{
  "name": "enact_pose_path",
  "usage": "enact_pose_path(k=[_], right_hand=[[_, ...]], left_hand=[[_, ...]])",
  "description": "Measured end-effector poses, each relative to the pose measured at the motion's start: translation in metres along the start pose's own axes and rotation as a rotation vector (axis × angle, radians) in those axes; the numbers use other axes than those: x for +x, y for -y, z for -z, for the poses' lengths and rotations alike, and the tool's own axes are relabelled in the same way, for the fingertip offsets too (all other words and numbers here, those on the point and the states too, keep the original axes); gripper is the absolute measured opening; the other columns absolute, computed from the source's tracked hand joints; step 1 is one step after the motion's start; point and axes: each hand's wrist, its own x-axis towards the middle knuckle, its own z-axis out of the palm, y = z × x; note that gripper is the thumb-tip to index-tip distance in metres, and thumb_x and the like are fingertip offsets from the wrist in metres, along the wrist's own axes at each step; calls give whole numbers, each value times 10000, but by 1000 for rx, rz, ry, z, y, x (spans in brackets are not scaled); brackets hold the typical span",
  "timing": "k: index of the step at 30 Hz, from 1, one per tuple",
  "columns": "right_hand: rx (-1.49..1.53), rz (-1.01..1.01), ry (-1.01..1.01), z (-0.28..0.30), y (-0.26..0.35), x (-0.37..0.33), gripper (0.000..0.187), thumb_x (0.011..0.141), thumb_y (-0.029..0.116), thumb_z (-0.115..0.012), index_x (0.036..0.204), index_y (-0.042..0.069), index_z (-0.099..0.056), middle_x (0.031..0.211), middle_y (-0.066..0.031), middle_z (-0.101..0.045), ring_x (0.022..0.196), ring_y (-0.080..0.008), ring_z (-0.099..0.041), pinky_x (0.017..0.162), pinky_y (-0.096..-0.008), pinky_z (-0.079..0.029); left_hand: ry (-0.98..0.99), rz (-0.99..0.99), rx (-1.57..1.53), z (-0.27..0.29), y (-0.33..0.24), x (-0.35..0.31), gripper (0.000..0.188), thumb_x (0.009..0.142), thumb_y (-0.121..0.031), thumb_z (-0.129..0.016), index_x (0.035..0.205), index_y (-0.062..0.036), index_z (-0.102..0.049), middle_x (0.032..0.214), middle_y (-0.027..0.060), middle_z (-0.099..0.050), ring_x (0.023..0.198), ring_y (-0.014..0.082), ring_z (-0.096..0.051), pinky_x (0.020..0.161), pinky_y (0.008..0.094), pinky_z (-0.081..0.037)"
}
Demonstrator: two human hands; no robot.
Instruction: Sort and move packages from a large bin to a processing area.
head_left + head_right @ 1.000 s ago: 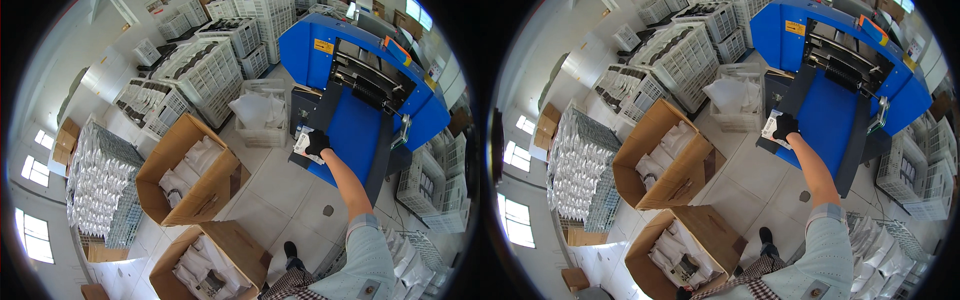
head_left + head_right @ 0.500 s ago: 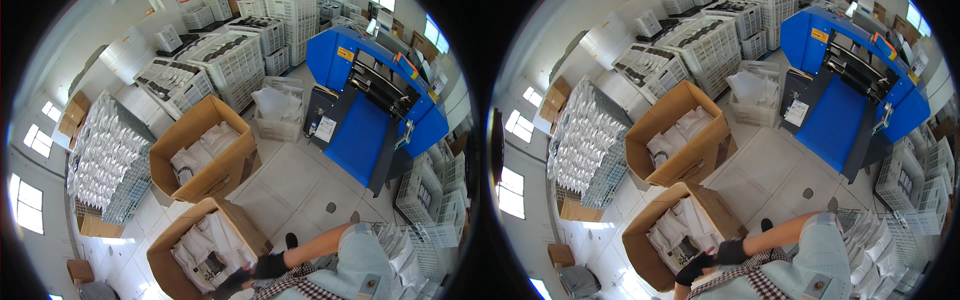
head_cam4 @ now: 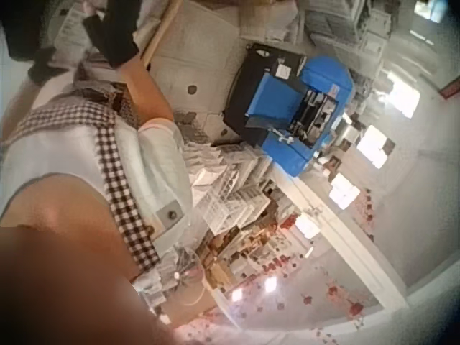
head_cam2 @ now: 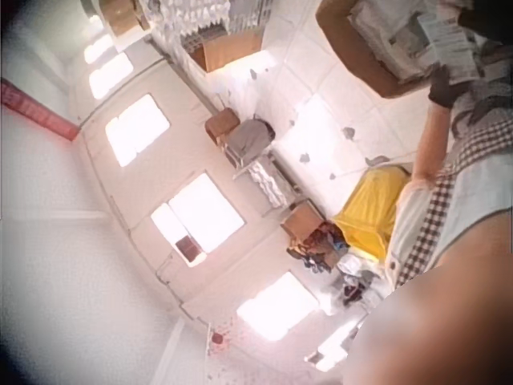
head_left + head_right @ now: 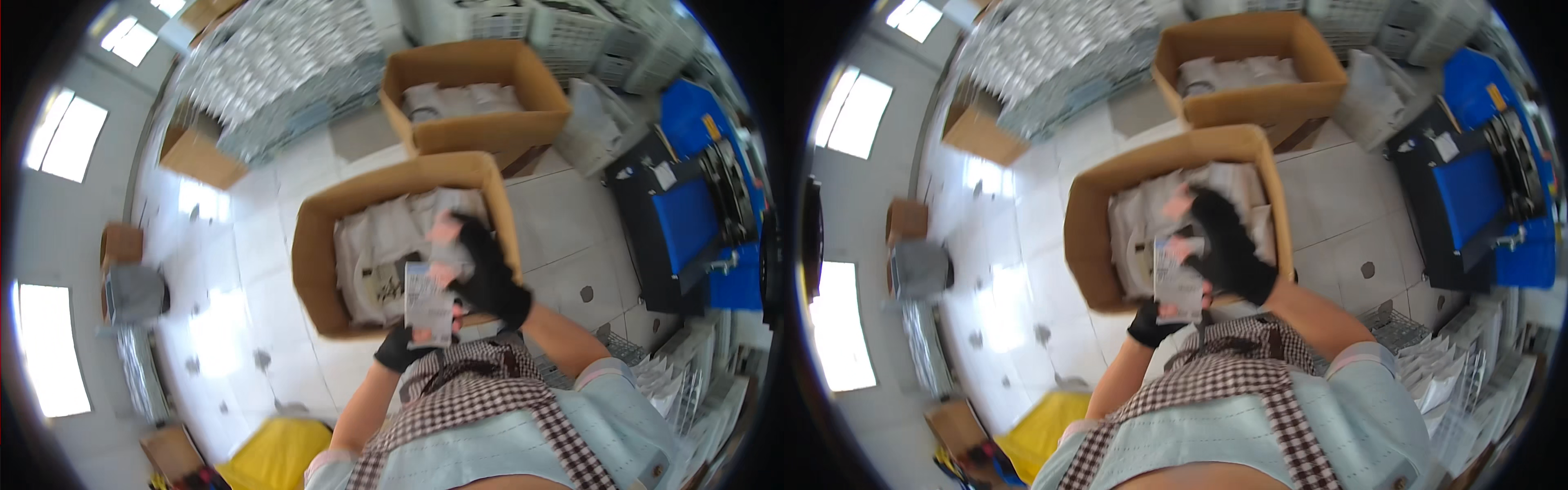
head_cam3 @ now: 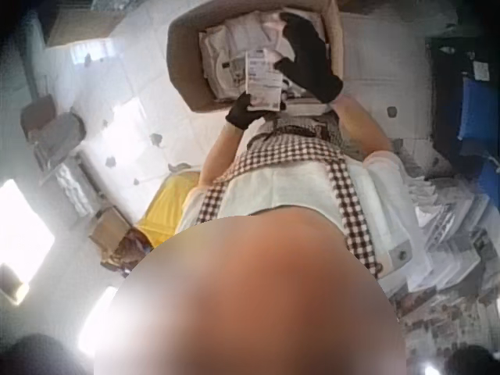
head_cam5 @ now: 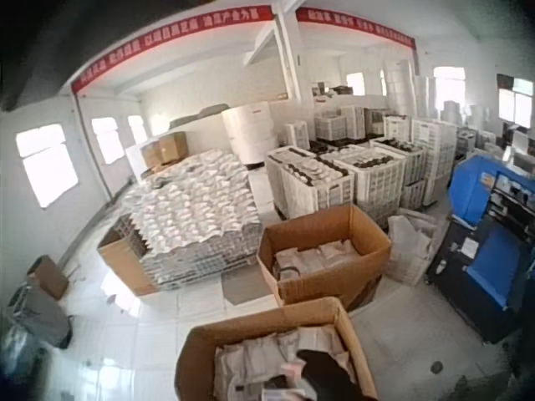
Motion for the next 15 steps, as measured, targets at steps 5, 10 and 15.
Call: enact_pose_path(k=[5,10,15], right_hand=[[187,-150,231,3,-9,3,331,814,62,-519,1139,17,-482,1052,-114,-537,986,-211,-530,831,-312,-420],[234,-246,421,30,-29,-13,302,817,67,-502,1117,44,-517,956,-91,-569,862,-185,-567,763,-294,-446],[265,-234,272,99,-71,-25,297,794,61,-525,1090,53,-541,903,-69,-571,803,-158,-560,720,-276,-449]], left_hand=[[127,-154,-266,-31,-18,12,730,703,-393,-676,1252,-56,-334,1073,175,-503,901,279,-535,770,365,-478],[188,-55,-263,-60,-16,44,724,733,-581,-566,1205,-59,-396,1035,188,-527,876,286,-548,724,361,-485],[118,90,-324,-93,4,106,750,732,-603,-549,1220,-59,-382,1022,178,-524,858,273,-550,673,353,-502]])
